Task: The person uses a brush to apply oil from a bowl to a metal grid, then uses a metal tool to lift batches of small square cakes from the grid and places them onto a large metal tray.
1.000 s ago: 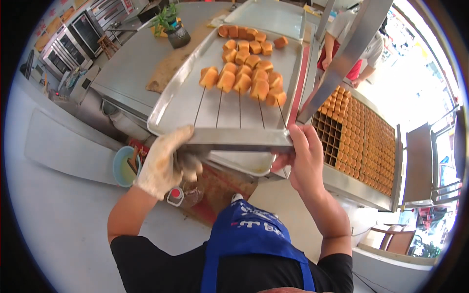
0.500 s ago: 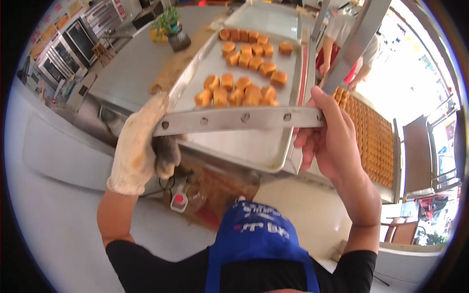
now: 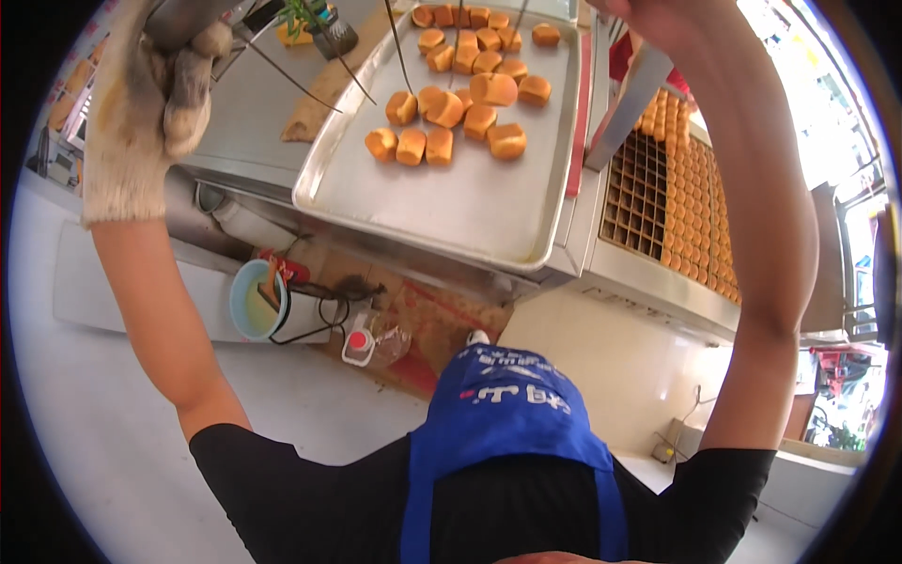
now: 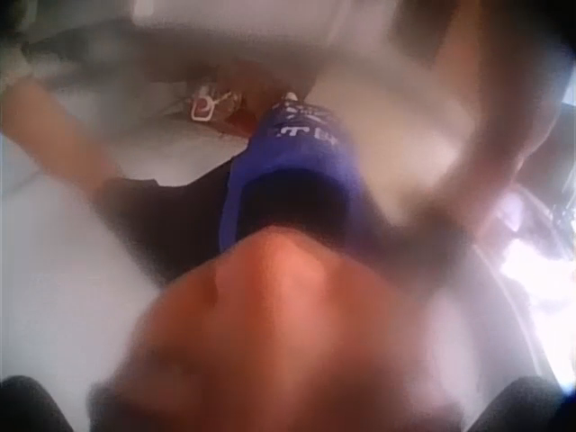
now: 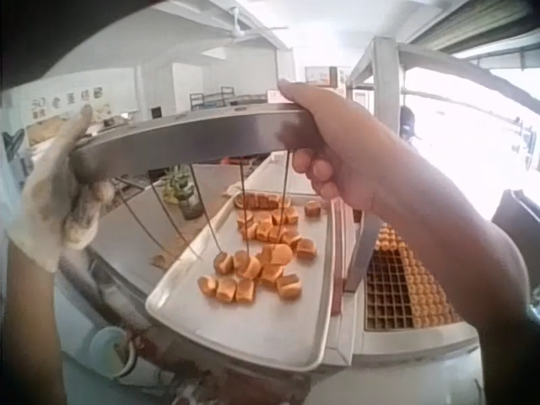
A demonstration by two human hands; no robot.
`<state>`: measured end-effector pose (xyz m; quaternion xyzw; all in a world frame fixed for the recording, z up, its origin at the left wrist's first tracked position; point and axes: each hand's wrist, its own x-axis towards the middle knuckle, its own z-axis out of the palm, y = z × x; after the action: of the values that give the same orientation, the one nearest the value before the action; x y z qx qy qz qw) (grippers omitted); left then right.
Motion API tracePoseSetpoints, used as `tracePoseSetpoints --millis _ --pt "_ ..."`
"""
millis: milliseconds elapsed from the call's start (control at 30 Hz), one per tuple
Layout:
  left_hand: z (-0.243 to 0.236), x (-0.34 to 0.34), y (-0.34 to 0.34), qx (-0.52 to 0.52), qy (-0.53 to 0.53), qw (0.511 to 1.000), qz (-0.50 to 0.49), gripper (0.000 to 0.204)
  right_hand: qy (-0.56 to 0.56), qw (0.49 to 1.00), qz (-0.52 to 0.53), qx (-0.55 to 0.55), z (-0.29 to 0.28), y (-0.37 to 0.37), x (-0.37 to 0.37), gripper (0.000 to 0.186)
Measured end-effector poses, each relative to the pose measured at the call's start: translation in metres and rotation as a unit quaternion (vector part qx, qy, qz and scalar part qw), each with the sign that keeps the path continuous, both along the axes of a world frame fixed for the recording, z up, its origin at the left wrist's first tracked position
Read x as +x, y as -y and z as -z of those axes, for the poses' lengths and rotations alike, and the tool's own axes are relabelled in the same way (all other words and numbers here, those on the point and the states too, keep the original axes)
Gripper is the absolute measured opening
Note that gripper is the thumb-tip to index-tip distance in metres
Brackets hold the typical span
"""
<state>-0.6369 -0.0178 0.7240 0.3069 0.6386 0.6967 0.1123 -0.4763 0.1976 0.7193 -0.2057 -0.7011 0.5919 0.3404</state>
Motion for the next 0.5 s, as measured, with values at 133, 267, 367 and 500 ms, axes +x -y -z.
tracePoseSetpoints --millis 133,267,367,500 --pt "0.002 -0.01 -0.003 0.028 -0.024 0.999 0.017 0.051 -0.022 0.999 0.033 -0.017 0.006 -0.019 -0.019 0.044" --pt "-0.006 -0.031 0.018 0.01 -0.07 0.997 -0.009 0.048 -0.003 0.998 0.019 -0.064 -0.01 -0.015 -0.014 0.041" --pt "-0.015 -0.028 0.032 0.021 -0.132 0.987 0.087 0.046 -0.057 0.998 -0.023 -0.028 -0.008 -0.011 0.024 0.041" --pt "0.046 0.063 0.07 0.063 -0.238 0.958 -0.15 0.051 -0.043 0.988 -0.132 -0.074 0.007 0.005 0.057 0.041"
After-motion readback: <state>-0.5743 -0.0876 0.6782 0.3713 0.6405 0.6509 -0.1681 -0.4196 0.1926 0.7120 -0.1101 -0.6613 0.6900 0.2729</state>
